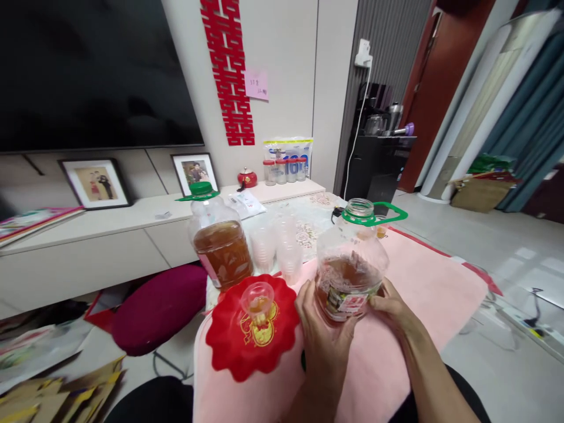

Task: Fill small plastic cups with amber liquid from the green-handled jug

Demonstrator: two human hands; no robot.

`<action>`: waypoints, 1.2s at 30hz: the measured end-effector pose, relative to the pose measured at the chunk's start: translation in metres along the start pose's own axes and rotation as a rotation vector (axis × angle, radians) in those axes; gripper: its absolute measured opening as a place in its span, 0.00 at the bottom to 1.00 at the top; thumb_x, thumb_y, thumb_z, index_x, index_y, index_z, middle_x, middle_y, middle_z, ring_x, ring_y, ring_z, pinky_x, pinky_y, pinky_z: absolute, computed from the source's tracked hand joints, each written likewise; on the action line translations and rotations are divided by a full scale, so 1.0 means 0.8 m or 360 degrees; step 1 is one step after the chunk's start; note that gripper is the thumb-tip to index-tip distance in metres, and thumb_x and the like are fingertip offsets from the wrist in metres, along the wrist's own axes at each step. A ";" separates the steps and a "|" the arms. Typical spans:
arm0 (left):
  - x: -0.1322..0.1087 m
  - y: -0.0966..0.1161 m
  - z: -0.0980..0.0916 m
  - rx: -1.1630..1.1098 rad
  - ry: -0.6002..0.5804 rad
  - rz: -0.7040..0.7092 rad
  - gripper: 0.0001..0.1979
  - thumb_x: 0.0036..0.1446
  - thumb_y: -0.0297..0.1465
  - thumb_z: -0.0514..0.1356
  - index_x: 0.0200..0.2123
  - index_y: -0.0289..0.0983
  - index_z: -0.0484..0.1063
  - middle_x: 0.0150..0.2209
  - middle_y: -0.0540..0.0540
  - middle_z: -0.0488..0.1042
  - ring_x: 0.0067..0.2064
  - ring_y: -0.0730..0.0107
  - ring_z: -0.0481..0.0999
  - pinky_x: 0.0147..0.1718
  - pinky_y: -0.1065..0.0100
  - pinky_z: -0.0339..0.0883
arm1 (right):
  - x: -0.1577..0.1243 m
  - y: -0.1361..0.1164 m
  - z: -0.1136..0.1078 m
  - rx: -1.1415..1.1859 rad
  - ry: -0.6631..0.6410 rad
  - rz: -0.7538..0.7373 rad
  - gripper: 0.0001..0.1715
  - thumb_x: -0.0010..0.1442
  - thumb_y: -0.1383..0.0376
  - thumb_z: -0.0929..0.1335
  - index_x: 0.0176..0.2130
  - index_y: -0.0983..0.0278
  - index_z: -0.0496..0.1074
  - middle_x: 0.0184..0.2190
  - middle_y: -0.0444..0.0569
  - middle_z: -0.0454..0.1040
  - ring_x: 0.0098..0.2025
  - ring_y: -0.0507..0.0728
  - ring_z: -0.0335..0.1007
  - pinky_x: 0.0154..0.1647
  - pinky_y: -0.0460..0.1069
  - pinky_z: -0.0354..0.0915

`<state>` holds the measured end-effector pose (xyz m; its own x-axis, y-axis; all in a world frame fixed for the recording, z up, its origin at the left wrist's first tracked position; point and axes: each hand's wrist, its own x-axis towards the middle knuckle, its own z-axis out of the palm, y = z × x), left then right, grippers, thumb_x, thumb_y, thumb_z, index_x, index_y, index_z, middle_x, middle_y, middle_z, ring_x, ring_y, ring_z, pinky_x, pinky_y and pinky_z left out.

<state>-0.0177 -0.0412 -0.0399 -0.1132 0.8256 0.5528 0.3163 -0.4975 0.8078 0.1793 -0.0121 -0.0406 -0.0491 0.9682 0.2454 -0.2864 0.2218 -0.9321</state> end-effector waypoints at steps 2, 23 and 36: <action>-0.004 0.007 -0.018 0.0160 -0.0025 0.0064 0.43 0.59 0.40 0.67 0.71 0.44 0.50 0.67 0.34 0.62 0.70 0.51 0.68 0.65 0.47 0.72 | -0.001 0.000 -0.003 0.0035 -0.0025 -0.0009 0.52 0.50 0.52 0.81 0.68 0.58 0.67 0.68 0.54 0.70 0.72 0.72 0.62 0.73 0.66 0.57; 0.076 -0.070 -0.137 -0.0106 0.0132 -0.0812 0.63 0.43 0.32 0.74 0.73 0.38 0.37 0.67 0.28 0.64 0.67 0.50 0.72 0.67 0.46 0.68 | 0.010 -0.034 -0.010 0.0303 0.0861 -0.0356 0.39 0.45 0.50 0.83 0.54 0.61 0.81 0.48 0.54 0.83 0.49 0.58 0.80 0.47 0.48 0.76; 0.075 -0.065 -0.138 -0.0304 0.0092 -0.0946 0.59 0.47 0.30 0.73 0.73 0.40 0.39 0.60 0.33 0.72 0.56 0.58 0.80 0.56 0.54 0.77 | -0.006 -0.069 -0.009 0.0312 0.0972 -0.0442 0.40 0.38 0.52 0.85 0.50 0.62 0.82 0.44 0.53 0.83 0.43 0.59 0.80 0.45 0.51 0.77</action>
<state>-0.1453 0.0051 -0.0262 -0.2706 0.9627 0.0036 0.0101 -0.0009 0.9999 0.2022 -0.0281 0.0081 0.5812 0.7834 0.2202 -0.3809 0.5011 -0.7771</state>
